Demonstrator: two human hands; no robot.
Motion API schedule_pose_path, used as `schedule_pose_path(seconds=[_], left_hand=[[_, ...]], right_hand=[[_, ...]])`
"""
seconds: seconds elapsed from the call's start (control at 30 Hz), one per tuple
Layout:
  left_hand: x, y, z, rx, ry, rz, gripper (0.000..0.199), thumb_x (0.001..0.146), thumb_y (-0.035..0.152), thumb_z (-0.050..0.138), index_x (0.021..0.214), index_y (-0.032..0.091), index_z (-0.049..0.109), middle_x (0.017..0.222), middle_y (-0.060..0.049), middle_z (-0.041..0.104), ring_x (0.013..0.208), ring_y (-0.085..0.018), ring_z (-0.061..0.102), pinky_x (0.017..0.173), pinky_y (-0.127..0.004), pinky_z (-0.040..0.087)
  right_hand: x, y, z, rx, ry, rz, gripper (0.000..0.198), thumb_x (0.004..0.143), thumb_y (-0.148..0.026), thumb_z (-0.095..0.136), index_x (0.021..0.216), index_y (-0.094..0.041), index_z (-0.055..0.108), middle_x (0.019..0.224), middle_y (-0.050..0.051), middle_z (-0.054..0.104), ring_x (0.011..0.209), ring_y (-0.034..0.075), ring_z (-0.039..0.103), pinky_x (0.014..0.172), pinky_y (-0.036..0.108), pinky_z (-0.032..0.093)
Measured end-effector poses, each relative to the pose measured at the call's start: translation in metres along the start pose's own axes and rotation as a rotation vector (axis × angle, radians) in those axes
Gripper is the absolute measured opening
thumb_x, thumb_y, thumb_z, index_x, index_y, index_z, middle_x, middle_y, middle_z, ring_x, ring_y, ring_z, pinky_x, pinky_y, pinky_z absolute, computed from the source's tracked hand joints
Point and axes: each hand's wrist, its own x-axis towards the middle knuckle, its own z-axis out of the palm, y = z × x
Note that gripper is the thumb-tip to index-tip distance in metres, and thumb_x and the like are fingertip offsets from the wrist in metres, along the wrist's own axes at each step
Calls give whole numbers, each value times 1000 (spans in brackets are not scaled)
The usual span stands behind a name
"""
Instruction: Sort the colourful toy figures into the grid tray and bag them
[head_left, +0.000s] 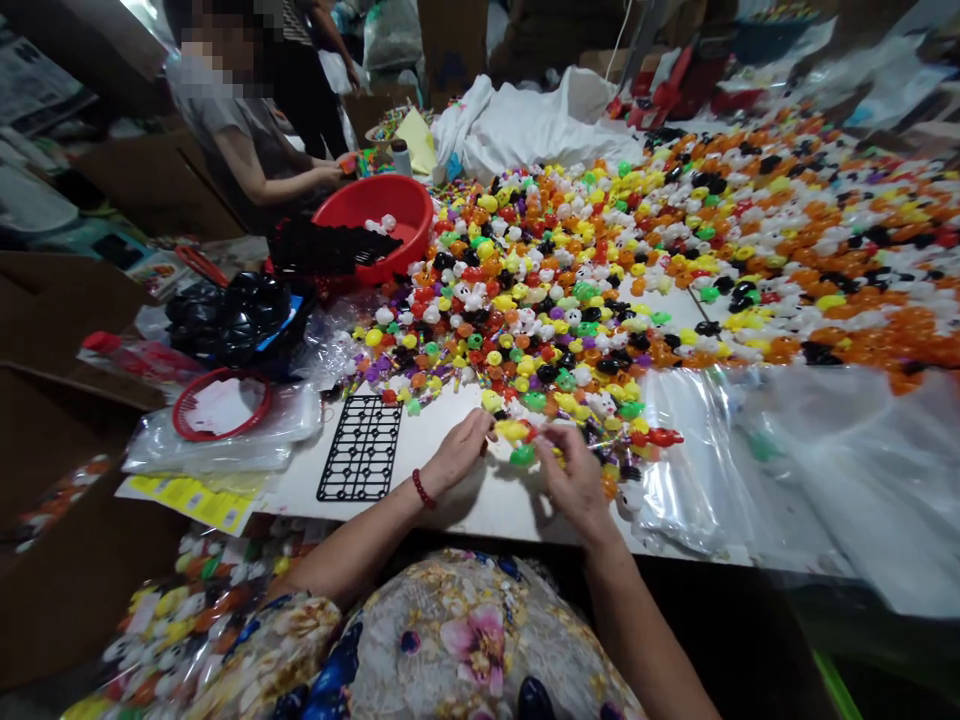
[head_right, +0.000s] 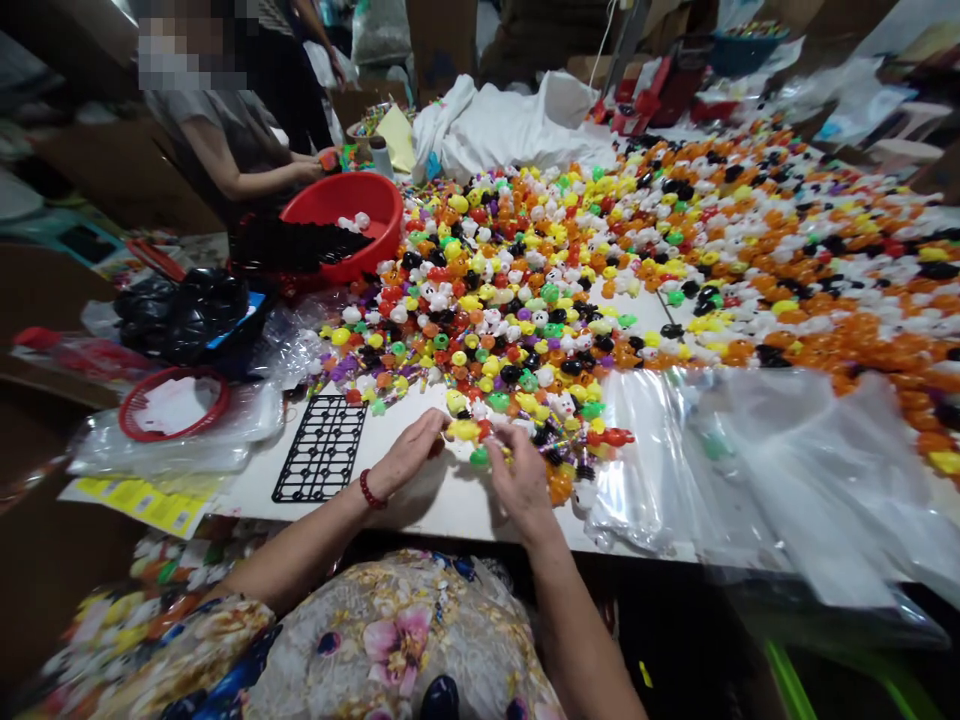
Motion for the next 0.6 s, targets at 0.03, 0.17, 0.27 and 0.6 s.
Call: schedule_pose_path(seconds=[0.03,0.17,0.27,0.6], left_hand=[[7,1,-5,34,66,8,31,93,48,42,80,22,51,71,2,54,61,-13,47,62,-27,40],[48,6,-27,246,290,63,6,84,22,53,78,21,54,80,0,61,73,-15,54,70,-27,44],[77,6,-35,353,365,54,9,80,13,52,80,20,58,87,-3,66,81,-17,58,77,-30,46],[79,-25,-42,401,538,-53,15,79,9,49,81,19,61,87,-6,70,86,-20,63,81,-33,48]], right_hand=[[7,5,-7,-106,95,-27,22,94,-36,51,105,-21,62,99,10,69,92,25,64,81,41,52],[29,11,-12,-436,171,-171,20,94,-29,52,105,-19,65,113,15,65,106,31,55,96,51,41],[39,4,15,-448,-78,-242,18,95,-23,48,98,-19,65,101,13,67,94,28,55,87,43,44],[95,-19,100,-619,-448,-276,29,92,-8,46,112,-16,65,110,15,67,102,28,52,85,39,42]])
